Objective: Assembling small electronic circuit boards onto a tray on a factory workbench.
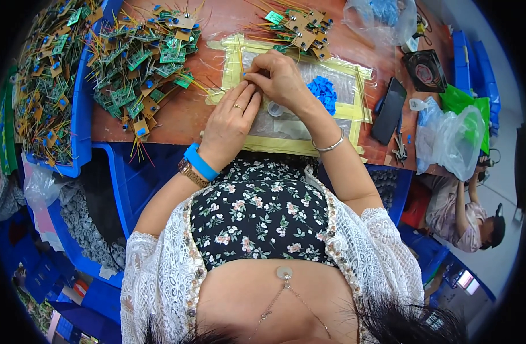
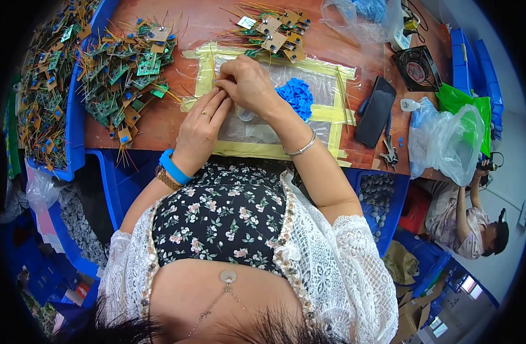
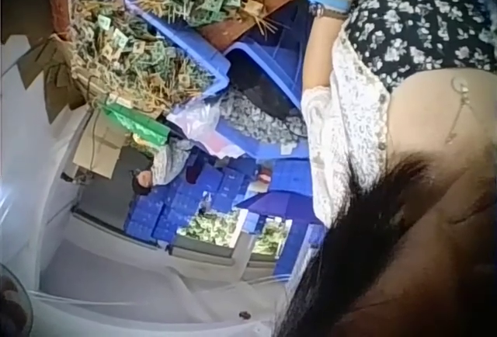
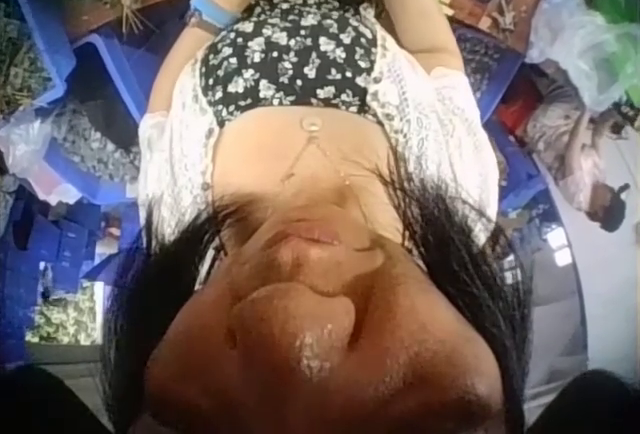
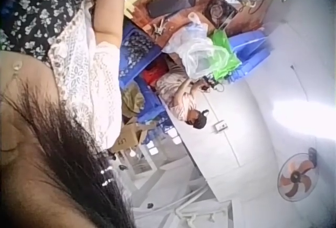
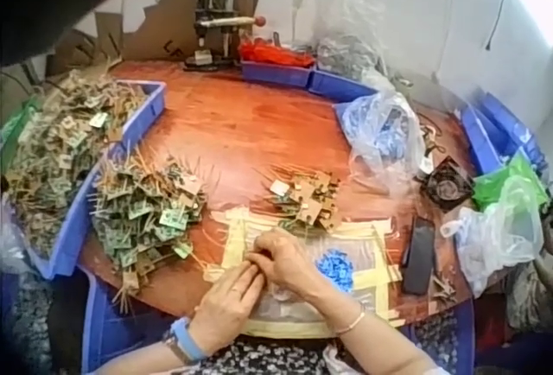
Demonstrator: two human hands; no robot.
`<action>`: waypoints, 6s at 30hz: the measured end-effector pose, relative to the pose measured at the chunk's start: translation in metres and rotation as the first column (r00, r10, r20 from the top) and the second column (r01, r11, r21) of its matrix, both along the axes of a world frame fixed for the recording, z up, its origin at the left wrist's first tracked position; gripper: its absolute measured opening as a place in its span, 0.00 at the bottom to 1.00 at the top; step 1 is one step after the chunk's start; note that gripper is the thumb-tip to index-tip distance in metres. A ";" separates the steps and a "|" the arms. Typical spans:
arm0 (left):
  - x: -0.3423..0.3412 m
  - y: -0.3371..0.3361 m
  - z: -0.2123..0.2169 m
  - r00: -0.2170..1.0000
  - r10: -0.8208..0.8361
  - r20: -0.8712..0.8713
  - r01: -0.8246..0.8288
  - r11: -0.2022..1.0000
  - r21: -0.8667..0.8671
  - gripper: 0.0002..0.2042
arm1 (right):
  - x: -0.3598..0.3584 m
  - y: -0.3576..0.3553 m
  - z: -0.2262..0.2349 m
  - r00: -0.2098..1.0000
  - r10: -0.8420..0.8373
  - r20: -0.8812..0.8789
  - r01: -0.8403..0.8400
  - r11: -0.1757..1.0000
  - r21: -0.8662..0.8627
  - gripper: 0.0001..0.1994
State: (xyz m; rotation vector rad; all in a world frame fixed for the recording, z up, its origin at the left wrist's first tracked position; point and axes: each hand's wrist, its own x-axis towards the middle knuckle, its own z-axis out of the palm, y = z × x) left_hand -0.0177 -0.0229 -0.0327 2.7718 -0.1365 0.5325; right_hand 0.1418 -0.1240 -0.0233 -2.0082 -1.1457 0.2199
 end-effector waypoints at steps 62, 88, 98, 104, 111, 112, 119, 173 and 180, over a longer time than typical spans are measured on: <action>0.014 0.004 0.008 0.997 0.081 -0.004 -0.081 0.996 -0.039 0.18 | -0.020 -0.042 0.000 0.853 -0.276 0.444 0.285 0.957 0.048 0.05; 0.006 -0.003 0.000 0.998 0.058 -0.025 -0.054 0.991 0.120 0.23 | -0.015 -0.046 0.000 0.922 -0.264 0.284 0.259 0.964 0.057 0.06; 0.002 -0.005 0.000 0.994 0.104 -0.034 -0.095 0.975 0.201 0.22 | -0.016 -0.017 0.001 0.989 -0.146 -0.007 0.146 0.984 0.100 0.05; 0.003 -0.005 0.002 0.994 0.098 -0.041 -0.088 0.976 0.198 0.22 | -0.009 -0.009 0.000 0.991 -0.129 0.025 0.129 0.991 0.020 0.05; 0.004 -0.004 0.003 0.994 0.104 -0.032 -0.095 0.976 0.198 0.22 | -0.011 -0.006 0.005 0.993 -0.110 0.037 0.110 0.994 -0.002 0.06; 0.002 -0.005 0.003 0.994 0.105 -0.034 -0.096 0.975 0.199 0.22 | -0.011 -0.007 0.005 0.993 -0.106 0.053 0.106 0.994 0.011 0.06; 0.004 -0.006 0.005 0.993 0.109 -0.036 -0.099 0.972 0.211 0.21 | -0.012 -0.005 0.011 0.989 -0.105 0.104 0.109 0.993 -0.036 0.06; 0.188 0.025 0.017 0.948 -0.064 0.312 0.145 0.959 -0.244 0.18 | -0.009 -0.071 -0.002 0.921 -0.387 0.051 0.365 0.901 0.235 0.11; 0.120 0.037 0.048 0.908 0.186 0.375 0.057 0.833 -0.551 0.08 | -0.011 -0.068 -0.002 0.914 -0.404 0.044 0.396 0.909 0.129 0.06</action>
